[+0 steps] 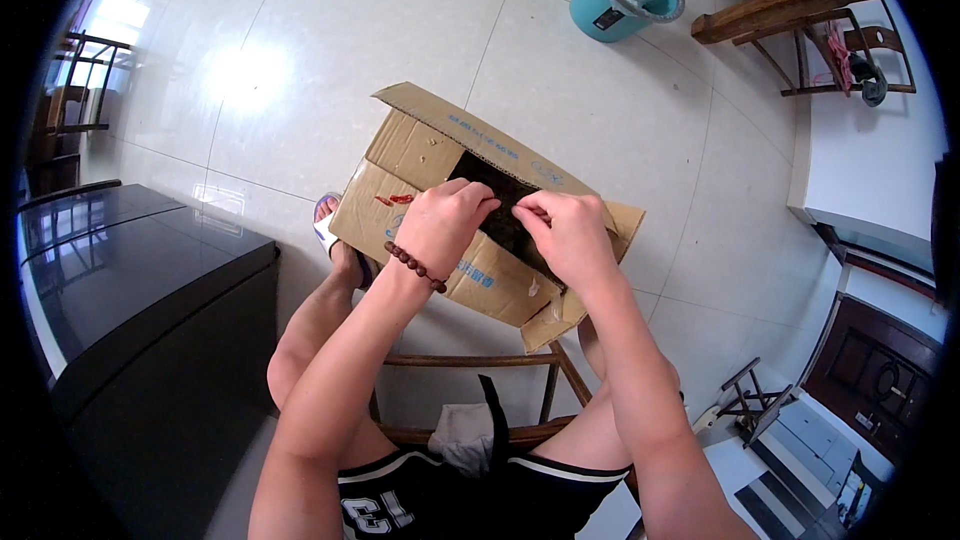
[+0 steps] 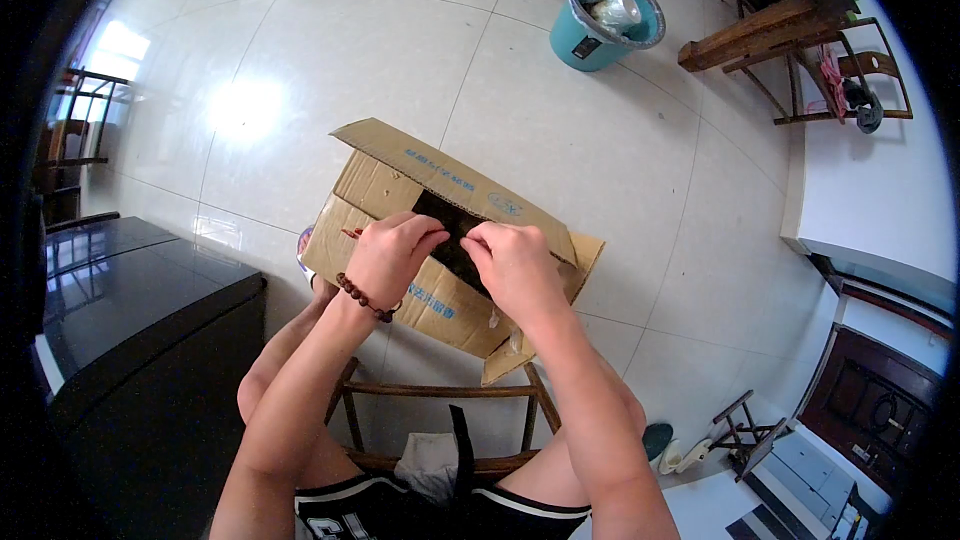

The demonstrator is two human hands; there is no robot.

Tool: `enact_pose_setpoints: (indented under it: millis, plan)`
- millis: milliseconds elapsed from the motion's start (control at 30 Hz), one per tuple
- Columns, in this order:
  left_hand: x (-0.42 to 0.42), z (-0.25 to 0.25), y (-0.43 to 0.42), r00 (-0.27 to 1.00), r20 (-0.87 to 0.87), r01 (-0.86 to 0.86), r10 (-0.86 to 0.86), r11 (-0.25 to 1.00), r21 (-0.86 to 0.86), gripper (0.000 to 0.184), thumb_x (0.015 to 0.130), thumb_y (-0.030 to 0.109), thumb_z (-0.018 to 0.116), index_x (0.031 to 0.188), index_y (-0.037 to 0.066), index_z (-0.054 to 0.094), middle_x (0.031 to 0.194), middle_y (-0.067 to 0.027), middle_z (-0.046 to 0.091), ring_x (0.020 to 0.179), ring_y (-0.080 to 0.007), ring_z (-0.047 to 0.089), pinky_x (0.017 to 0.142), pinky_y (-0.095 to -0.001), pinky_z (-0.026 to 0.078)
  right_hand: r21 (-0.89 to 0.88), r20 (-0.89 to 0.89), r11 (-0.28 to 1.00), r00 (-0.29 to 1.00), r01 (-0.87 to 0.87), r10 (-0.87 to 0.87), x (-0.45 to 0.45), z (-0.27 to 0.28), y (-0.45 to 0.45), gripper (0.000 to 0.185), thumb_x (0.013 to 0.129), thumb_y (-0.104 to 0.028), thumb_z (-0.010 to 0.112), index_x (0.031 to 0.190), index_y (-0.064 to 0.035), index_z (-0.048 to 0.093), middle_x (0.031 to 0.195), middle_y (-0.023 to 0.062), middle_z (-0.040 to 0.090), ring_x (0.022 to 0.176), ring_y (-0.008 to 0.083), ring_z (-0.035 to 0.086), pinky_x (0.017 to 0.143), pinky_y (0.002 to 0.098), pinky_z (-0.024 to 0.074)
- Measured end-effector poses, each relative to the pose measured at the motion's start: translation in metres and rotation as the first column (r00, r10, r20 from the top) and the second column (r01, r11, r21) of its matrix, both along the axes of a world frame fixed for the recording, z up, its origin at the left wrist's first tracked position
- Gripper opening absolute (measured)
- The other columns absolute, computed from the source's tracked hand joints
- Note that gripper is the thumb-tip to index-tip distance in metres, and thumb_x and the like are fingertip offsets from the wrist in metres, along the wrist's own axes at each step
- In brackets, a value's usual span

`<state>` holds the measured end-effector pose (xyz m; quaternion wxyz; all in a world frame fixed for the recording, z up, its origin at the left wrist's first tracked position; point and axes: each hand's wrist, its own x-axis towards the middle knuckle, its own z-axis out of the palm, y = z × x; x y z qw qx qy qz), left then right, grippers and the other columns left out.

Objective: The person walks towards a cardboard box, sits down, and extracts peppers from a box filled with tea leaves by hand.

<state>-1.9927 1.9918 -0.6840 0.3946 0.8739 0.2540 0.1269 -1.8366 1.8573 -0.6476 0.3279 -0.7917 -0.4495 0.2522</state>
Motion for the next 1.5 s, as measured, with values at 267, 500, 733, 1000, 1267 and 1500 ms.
enact_pose_setpoints:
  millis: [267, 500, 733, 1000, 1267, 1500]
  plan:
    - [0.001, 0.002, -0.001, 0.999, -0.041, 0.004, -0.005, 1.0, -0.024, 0.01, 0.096, 0.011, 0.076, 0.102, 0.003, 0.077, 0.094, -0.0152, 0.076, 0.087, -0.0358, 0.074, 0.076, -0.0443, 0.06, -0.001, 0.023, 1.0, 1.0, 0.005, -0.005, -0.001, -0.007, -0.001, 0.011, 0.093, -0.004, 0.08, 0.101, 0.0039, 0.078, 0.084, 0.0207, 0.078, 0.072, 0.0312, 0.077, 0.069, 0.0393, 0.0591]
    - [0.001, 0.003, 0.0, 1.0, -0.006, -0.004, 0.004, 1.0, -0.03, 0.012, 0.097, 0.01, 0.075, 0.106, 0.003, 0.076, 0.095, -0.0153, 0.075, 0.087, -0.0364, 0.074, 0.077, -0.0444, 0.06, -0.146, 0.035, 0.989, 0.999, -0.02, 0.025, -0.002, 0.002, 0.002, 0.011, 0.094, -0.006, 0.079, 0.099, 0.0041, 0.078, 0.084, 0.0209, 0.077, 0.07, 0.0351, 0.074, 0.067, 0.04, 0.0577]
    - [-0.001, 0.0, -0.001, 1.0, 0.021, -0.006, 0.006, 1.0, -0.029, 0.011, 0.096, 0.009, 0.075, 0.105, 0.002, 0.076, 0.097, -0.0159, 0.075, 0.089, -0.0361, 0.074, 0.079, -0.0441, 0.06, -0.16, -0.013, 0.987, 1.0, -0.008, 0.006, -0.003, 0.008, 0.005, 0.014, 0.097, -0.011, 0.077, 0.096, 0.0031, 0.077, 0.092, 0.024, 0.076, 0.083, 0.0428, 0.074, 0.075, 0.0481, 0.0594]
    - [0.0, 0.0, -0.001, 1.0, 0.019, -0.017, 0.018, 0.999, -0.034, 0.011, 0.095, 0.006, 0.075, 0.104, 0.002, 0.076, 0.097, -0.0161, 0.074, 0.089, -0.0369, 0.073, 0.08, -0.0443, 0.059, -0.187, 0.07, 0.982, 0.997, -0.022, 0.035, -0.002, 0.006, 0.005, 0.013, 0.094, -0.008, 0.081, 0.097, 0.0045, 0.078, 0.082, 0.0227, 0.076, 0.068, 0.0345, 0.074, 0.066, 0.0395, 0.0573]
    - [0.0, -0.002, 0.0, 1.0, 0.03, 0.004, -0.001, 0.997, -0.079, 0.014, 0.094, 0.006, 0.077, 0.106, 0.002, 0.075, 0.097, -0.0159, 0.073, 0.089, -0.0368, 0.073, 0.079, -0.0436, 0.059, -0.007, -0.028, 1.0, 0.999, 0.018, -0.018, -0.001, -0.003, 0.001, 0.013, 0.093, -0.007, 0.08, 0.092, 0.0047, 0.076, 0.085, 0.0244, 0.075, 0.077, 0.0428, 0.074, 0.073, 0.0464, 0.0601]
    - [0.001, -0.001, -0.001, 1.0, -0.022, -0.021, 0.02, 0.996, -0.081, 0.012, 0.093, 0.009, 0.079, 0.102, 0.002, 0.074, 0.094, -0.0154, 0.074, 0.085, -0.0356, 0.073, 0.076, -0.0432, 0.059, -0.303, -0.002, 0.952, 0.999, -0.034, 0.035, 0.001, 0.004, 0.002, 0.011, 0.092, -0.006, 0.081, 0.097, 0.0039, 0.079, 0.082, 0.0194, 0.078, 0.069, 0.0295, 0.076, 0.067, 0.0373, 0.0589]
